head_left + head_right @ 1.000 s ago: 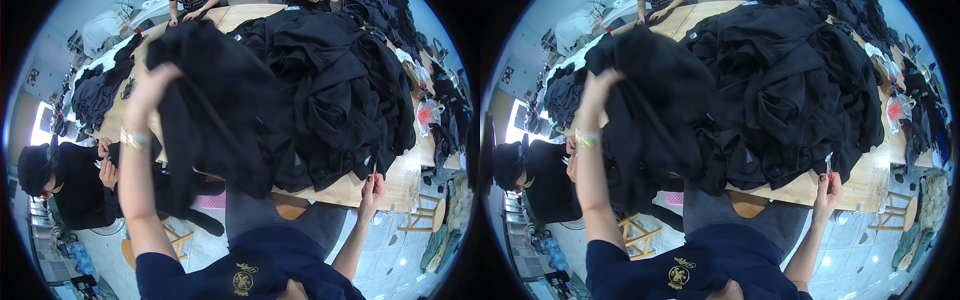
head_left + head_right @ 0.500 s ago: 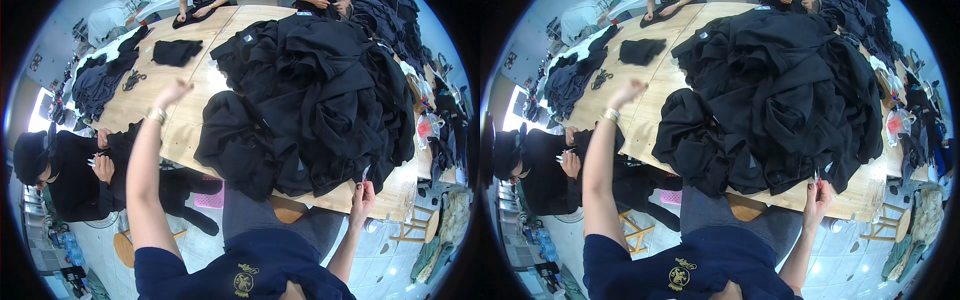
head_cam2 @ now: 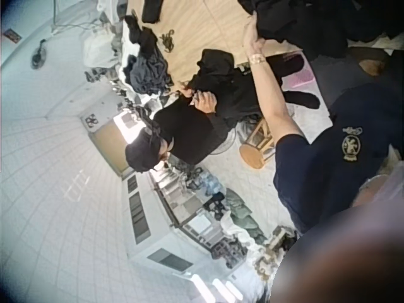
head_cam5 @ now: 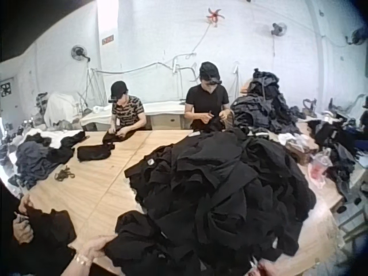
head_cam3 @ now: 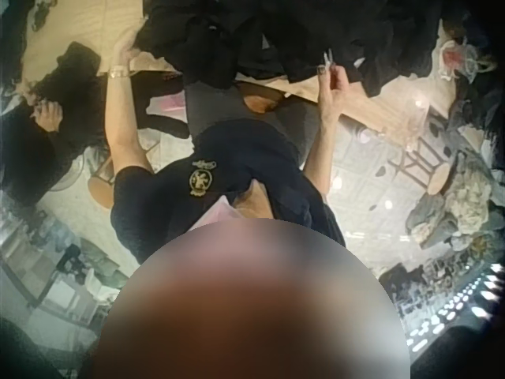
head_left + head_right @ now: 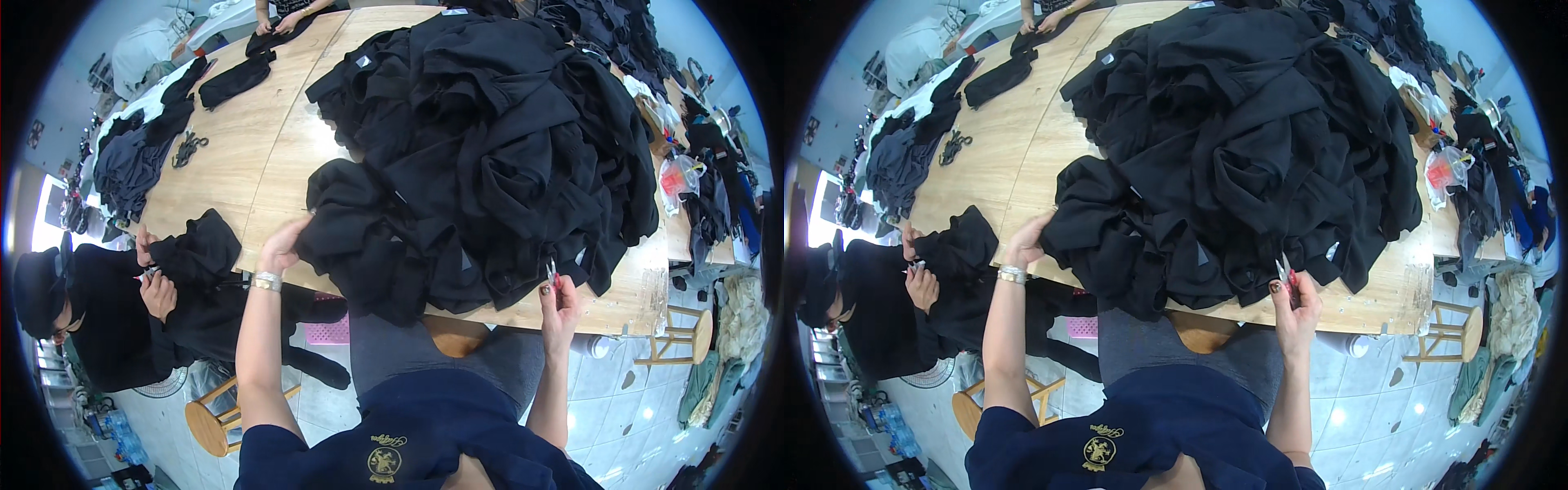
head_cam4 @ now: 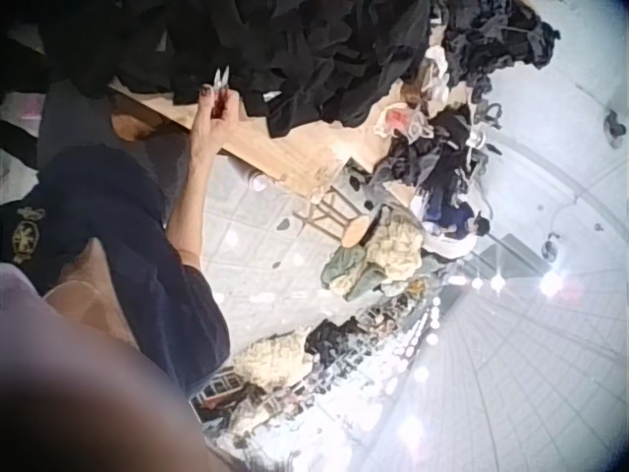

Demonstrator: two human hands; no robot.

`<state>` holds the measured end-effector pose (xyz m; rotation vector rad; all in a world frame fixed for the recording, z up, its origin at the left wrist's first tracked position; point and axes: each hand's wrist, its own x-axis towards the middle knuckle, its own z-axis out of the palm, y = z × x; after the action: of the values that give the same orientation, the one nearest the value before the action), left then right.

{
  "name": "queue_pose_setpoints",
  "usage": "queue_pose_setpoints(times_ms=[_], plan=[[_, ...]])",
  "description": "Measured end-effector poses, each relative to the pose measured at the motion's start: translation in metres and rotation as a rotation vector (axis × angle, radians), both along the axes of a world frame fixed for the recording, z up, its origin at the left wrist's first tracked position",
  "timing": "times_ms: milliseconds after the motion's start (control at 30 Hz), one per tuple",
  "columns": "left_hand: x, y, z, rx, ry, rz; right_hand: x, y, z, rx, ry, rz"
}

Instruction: Using small scissors or snippers to trim loose threads and excess fabric from black garments on a production workbench.

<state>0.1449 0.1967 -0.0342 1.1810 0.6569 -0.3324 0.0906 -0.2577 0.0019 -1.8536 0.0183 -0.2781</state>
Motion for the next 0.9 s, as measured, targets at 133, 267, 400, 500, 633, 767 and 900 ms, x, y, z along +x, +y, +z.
queue_pose_setpoints(times_ms=[133, 267, 400, 500, 633, 767, 900], plan=[[-0.008, -0.017, 0.081, -0.224, -0.580, 0.138, -0.002, 0.009, 0.006, 0.015, 0.012, 0.058], [-0.041, -0.097, 0.151, -0.574, -0.935, 0.004, 0.000, 0.007, -0.012, 0.060, -0.035, 0.126], [-0.052, -0.163, 0.136, -0.813, -0.572, 0.113, -0.006, 0.026, -0.003, 0.607, 0.097, 0.297], [-0.051, -0.200, 0.097, -0.856, -0.327, 0.077, -0.009, 0.052, 0.004, 0.631, 0.183, 0.348], [-0.066, -0.231, 0.071, -1.088, -0.291, 0.007, -0.010, 0.064, 0.003, 0.462, 0.118, 0.352], [-0.080, -0.244, 0.050, -0.839, -0.270, -0.025, -0.011, 0.060, -0.002, 0.301, 0.151, 0.294], [-0.091, -0.222, 0.027, 0.058, -0.332, -0.251, -0.009, 0.049, -0.010, 0.478, 0.155, 0.229]])
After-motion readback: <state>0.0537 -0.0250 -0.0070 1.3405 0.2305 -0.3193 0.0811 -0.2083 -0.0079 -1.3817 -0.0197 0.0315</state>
